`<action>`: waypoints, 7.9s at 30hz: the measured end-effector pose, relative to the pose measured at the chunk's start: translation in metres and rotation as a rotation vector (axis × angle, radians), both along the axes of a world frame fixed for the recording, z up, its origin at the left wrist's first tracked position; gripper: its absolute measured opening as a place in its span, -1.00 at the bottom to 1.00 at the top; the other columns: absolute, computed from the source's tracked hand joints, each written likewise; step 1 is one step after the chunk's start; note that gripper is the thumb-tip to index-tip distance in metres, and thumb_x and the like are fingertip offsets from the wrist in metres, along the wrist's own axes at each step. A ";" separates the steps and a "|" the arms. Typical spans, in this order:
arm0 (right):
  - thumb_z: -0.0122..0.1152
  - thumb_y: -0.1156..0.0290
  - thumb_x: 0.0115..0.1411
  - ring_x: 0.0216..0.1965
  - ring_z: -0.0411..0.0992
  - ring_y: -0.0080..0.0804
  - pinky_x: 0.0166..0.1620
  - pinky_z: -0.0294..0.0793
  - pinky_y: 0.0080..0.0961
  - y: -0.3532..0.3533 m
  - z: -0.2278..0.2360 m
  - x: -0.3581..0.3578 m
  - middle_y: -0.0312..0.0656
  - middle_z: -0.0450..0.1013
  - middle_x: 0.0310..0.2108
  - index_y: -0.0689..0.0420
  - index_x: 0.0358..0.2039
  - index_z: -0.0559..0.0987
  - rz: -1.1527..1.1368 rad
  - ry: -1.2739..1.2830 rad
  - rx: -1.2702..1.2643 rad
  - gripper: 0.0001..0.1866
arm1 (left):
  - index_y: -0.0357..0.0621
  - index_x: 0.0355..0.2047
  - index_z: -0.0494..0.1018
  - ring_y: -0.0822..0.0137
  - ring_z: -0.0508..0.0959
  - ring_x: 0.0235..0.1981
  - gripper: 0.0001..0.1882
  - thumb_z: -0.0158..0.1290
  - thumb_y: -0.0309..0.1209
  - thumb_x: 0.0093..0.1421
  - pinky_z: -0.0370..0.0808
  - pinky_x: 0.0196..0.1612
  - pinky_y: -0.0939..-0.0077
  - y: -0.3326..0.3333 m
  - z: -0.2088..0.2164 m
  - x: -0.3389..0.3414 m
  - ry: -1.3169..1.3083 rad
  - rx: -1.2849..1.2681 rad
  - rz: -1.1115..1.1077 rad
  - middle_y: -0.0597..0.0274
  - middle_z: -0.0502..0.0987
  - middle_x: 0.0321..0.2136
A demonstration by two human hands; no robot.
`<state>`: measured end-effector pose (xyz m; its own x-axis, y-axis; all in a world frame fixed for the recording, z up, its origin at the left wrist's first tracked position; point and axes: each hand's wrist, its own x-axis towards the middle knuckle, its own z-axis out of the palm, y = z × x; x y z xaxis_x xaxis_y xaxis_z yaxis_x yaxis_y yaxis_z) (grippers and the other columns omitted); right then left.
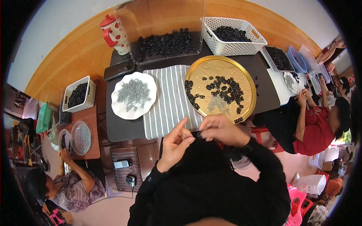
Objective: The person sits at a table and assembles small black plastic components by hand. They pick up a black piece from a gold tray and a silver pin from a white plate, then insert the pin into the black piece. The assembled units are placed back onto the tray. The process is repeated continuously throughout the clip.
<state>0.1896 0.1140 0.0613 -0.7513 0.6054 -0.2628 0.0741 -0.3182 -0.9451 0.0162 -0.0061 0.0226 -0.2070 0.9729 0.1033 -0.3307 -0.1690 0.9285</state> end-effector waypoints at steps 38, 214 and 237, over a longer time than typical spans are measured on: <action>0.14 0.60 -0.05 -0.36 0.50 0.10 -0.28 0.45 -0.12 0.106 -0.012 -0.037 0.13 0.47 -0.49 0.34 -0.39 0.52 0.358 -0.577 1.193 -0.84 | -0.31 -0.16 0.56 0.53 0.41 -0.44 -0.79 0.13 -0.61 0.17 0.35 -0.37 0.67 0.023 -0.009 -0.008 0.352 -0.020 0.098 0.31 0.46 -0.44; 0.20 0.59 0.02 -0.41 0.44 -0.16 -0.34 0.39 -0.34 0.096 0.003 0.001 -0.07 0.40 -0.47 0.26 -0.39 0.54 -0.154 -0.401 1.348 -0.90 | -0.29 -0.06 0.52 0.58 0.49 -0.47 -0.66 0.16 -0.69 0.11 0.43 -0.43 0.72 0.036 -0.013 -0.011 -0.053 -0.037 0.100 0.29 0.57 -0.43; 0.15 0.58 0.17 -0.41 0.43 -0.67 -0.33 0.42 -0.69 0.044 0.025 -0.012 -0.26 0.52 -0.41 0.36 -0.22 0.59 -0.112 -0.031 0.357 -0.82 | -0.28 0.06 0.45 0.61 0.43 -0.44 -0.57 0.10 -0.71 0.15 0.37 -0.38 0.73 0.029 -0.003 -0.009 -0.077 -0.003 0.013 0.35 0.52 -0.44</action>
<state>0.1775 0.1583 0.0862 -0.6704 0.7408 -0.0417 0.0876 0.0233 -0.9959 0.0067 0.0230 0.0199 -0.2267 0.9703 0.0841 -0.3986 -0.1712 0.9010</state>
